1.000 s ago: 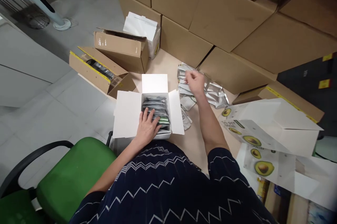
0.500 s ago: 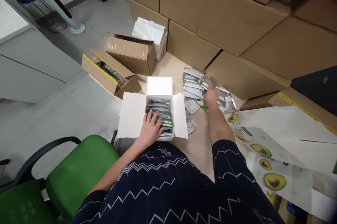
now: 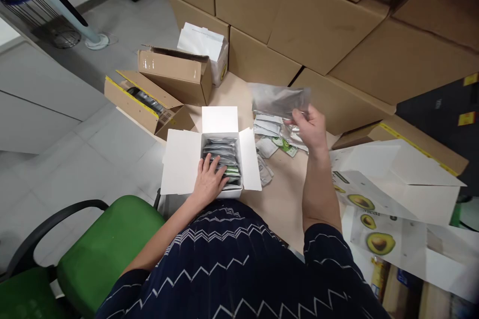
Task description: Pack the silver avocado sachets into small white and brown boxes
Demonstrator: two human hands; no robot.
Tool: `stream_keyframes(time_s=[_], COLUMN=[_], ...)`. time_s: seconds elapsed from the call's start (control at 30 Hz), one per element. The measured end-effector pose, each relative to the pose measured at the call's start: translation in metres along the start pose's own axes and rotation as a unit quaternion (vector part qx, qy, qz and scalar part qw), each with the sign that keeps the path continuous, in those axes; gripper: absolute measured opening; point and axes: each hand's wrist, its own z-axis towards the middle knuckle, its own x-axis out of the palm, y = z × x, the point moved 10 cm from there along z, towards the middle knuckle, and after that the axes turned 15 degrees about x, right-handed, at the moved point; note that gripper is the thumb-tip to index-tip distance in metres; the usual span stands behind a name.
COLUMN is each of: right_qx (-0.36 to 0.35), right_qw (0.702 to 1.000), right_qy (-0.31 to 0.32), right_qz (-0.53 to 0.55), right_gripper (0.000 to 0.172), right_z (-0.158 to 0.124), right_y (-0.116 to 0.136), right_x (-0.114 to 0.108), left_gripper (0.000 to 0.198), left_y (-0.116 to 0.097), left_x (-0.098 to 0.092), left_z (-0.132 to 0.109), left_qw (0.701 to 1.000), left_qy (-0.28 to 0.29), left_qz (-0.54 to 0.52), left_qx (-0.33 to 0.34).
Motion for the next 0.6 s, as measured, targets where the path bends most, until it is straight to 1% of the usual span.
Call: stream_keyframes(time_s=[0.03, 0.1, 0.17, 0.2, 0.27, 0.37, 0.47, 0.53, 0.6], right_qx=[-0.021, -0.062, -0.105, -0.123, -0.145, -0.136, -0.128, -0.142, -0.165], right_qw=[0.999, 0.992, 0.977, 0.968, 0.95, 0.917, 0.866, 0.84, 0.827], right_qy=[0.036, 0.113, 0.183, 0.212, 0.255, 0.28, 0.267, 0.246, 0.232], right_qz=[0.019, 0.017, -0.019, -0.044, -0.105, -0.249, -0.403, -0.463, -0.485], right_gripper=[0.035, 0.031, 0.029, 0.03, 0.033, 0.036, 0.031, 0.029, 0.03], right_z=[-0.01, -0.027, -0.043, -0.049, -0.059, -0.068, -0.074, -0.076, -0.076], right_y=[0.023, 0.063, 0.091, 0.1, 0.105, 0.094, 0.083, 0.089, 0.1], right_x=[0.01, 0.034, 0.061, 0.074, 0.1, 0.135, 0.159, 0.168, 0.176], left_gripper=[0.034, 0.034, 0.035, 0.036, 0.036, 0.035, 0.035, 0.035, 0.035], left_y=[0.0, 0.001, 0.001, 0.001, 0.0, 0.0, 0.002, 0.002, 0.002], left_x=[0.0, 0.001, 0.001, 0.001, 0.0, 0.0, -0.002, -0.002, -0.002], left_z=[0.0, 0.0, -0.001, -0.001, -0.001, -0.002, -0.002, -0.002, -0.001], left_qw=[1.0, 1.0, 1.0, 1.0, 1.0, 1.0, 0.999, 0.999, 0.999], left_qy=[0.001, 0.001, 0.0, 0.0, 0.003, 0.005, -0.003, -0.004, -0.002], left_qz=[-0.001, -0.005, -0.005, -0.004, -0.002, -0.011, -0.027, -0.031, -0.031], left_qx=[-0.002, -0.006, -0.009, -0.01, -0.012, -0.016, -0.024, -0.026, -0.024])
